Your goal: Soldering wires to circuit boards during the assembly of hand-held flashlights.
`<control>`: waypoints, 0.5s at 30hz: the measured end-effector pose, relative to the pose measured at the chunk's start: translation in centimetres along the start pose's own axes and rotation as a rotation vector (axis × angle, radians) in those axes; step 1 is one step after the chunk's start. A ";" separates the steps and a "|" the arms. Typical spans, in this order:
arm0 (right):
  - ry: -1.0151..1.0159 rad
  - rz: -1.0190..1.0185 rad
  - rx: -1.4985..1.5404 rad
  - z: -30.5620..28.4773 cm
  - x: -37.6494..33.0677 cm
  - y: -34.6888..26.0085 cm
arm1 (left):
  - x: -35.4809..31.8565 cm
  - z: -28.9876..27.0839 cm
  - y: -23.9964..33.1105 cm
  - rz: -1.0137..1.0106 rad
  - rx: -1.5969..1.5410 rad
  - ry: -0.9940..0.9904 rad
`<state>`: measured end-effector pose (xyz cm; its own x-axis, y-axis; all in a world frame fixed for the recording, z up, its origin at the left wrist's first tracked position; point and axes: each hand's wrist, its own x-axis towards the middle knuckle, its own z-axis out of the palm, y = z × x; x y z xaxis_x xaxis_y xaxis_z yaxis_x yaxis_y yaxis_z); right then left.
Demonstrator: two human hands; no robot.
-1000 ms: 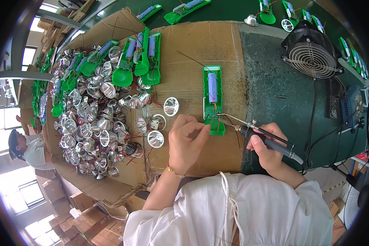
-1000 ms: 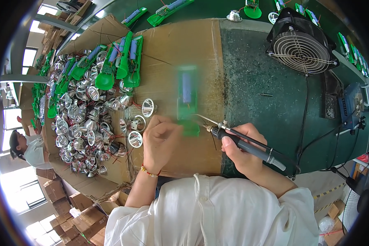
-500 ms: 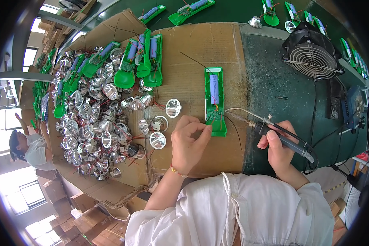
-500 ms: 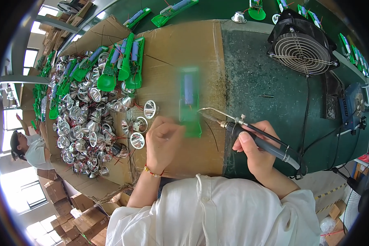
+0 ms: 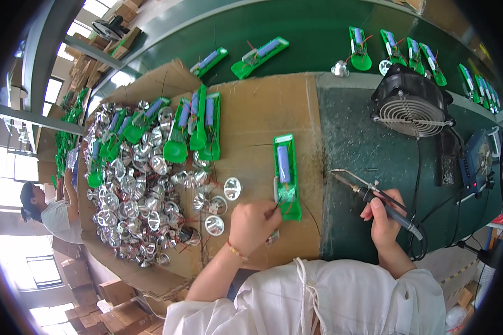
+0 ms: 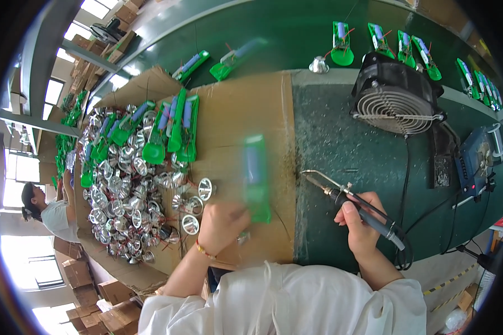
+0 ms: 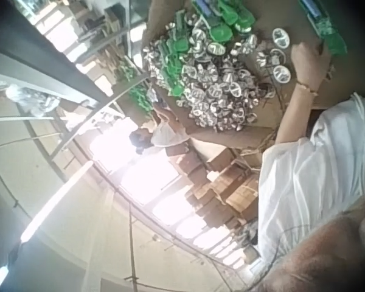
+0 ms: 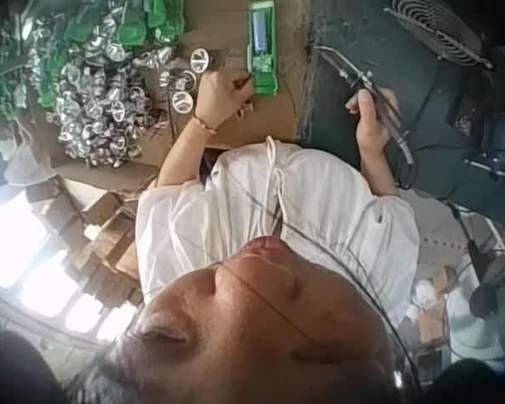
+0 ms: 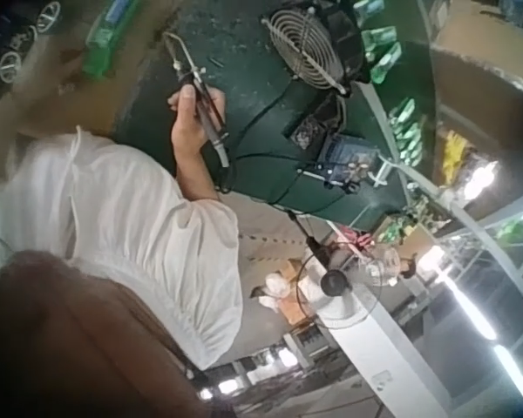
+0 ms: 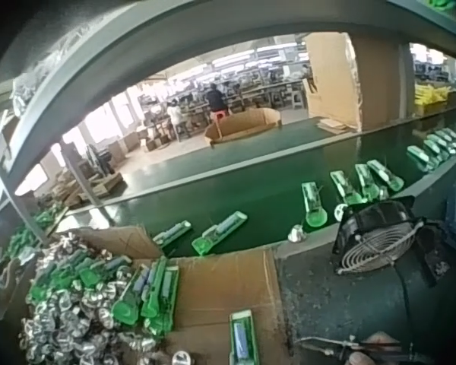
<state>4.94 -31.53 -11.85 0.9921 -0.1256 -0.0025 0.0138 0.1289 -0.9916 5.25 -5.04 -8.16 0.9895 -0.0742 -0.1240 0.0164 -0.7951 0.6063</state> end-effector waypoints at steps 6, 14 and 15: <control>0.022 0.105 0.066 0.6 0.3 -0.3 | 18.2 -0.8 3.5 0.082 -0.078 0.128; 0.034 0.189 0.137 0.7 0.6 -0.6 | 28.4 -5.6 -3.6 -0.161 0.481 0.270; 0.014 0.199 0.134 0.8 0.5 -0.6 | 28.4 -6.5 -5.5 -0.120 0.490 0.089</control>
<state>5.57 -30.89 -11.17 0.9751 -0.0978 -0.1990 -0.1647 0.2814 -0.9454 34.23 1.14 -9.87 0.9936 0.0692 -0.0895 0.0821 -0.9854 0.1495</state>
